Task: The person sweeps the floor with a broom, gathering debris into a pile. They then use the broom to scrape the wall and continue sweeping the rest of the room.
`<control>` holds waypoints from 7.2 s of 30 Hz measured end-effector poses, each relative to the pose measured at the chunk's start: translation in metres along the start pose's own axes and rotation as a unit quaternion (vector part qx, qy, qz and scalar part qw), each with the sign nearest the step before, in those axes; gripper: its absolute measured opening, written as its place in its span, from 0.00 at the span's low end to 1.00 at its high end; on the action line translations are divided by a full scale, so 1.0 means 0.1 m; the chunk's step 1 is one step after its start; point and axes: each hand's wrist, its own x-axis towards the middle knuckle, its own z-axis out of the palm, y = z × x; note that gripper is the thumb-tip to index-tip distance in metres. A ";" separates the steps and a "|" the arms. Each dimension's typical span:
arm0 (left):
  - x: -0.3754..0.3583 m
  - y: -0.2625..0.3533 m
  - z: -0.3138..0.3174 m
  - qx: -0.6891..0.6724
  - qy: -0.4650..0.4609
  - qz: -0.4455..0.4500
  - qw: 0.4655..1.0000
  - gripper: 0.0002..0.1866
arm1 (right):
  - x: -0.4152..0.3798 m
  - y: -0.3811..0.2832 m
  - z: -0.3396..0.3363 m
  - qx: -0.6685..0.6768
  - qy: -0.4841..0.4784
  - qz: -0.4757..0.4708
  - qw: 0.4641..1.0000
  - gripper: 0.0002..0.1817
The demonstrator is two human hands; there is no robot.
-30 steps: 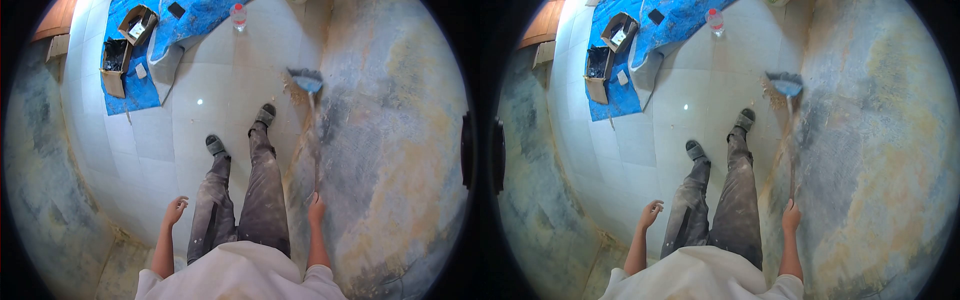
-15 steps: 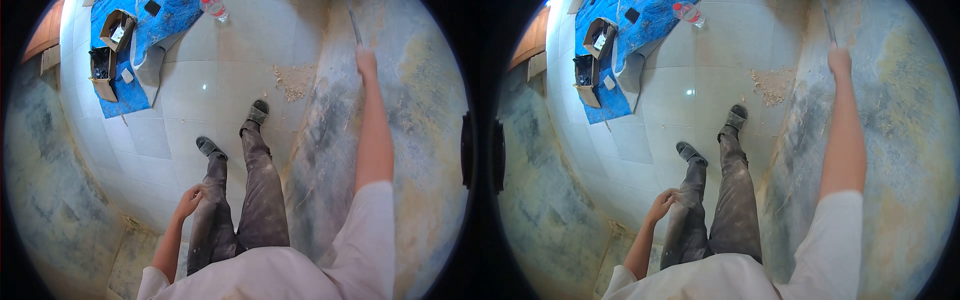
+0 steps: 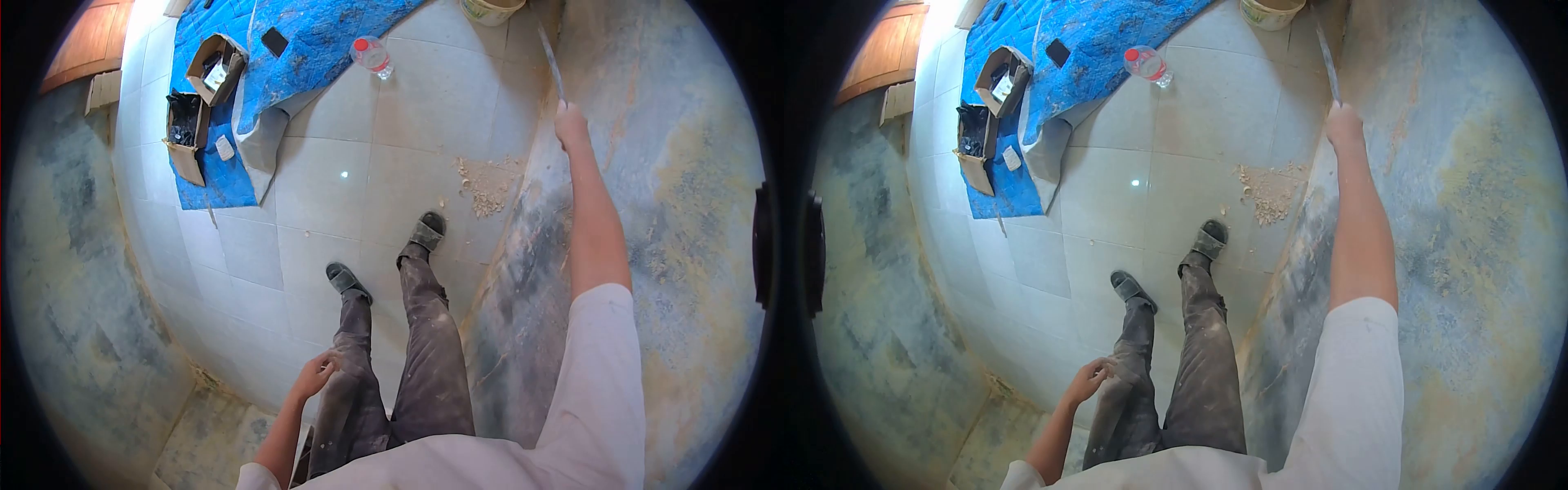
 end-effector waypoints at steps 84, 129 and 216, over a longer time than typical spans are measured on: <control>-0.89 -3.98 -1.30 0.190 0.021 0.071 0.979 0.12 | -7.91 0.65 0.76 0.075 -0.171 0.053 0.981 0.22; -1.89 -5.96 -1.72 0.130 0.081 0.075 0.985 0.14 | -8.15 0.54 1.10 -0.159 -0.190 -0.080 0.966 0.22; -0.61 -3.15 -2.86 0.182 -0.028 0.088 0.979 0.13 | -8.39 -0.38 1.01 0.085 -0.150 0.174 0.970 0.23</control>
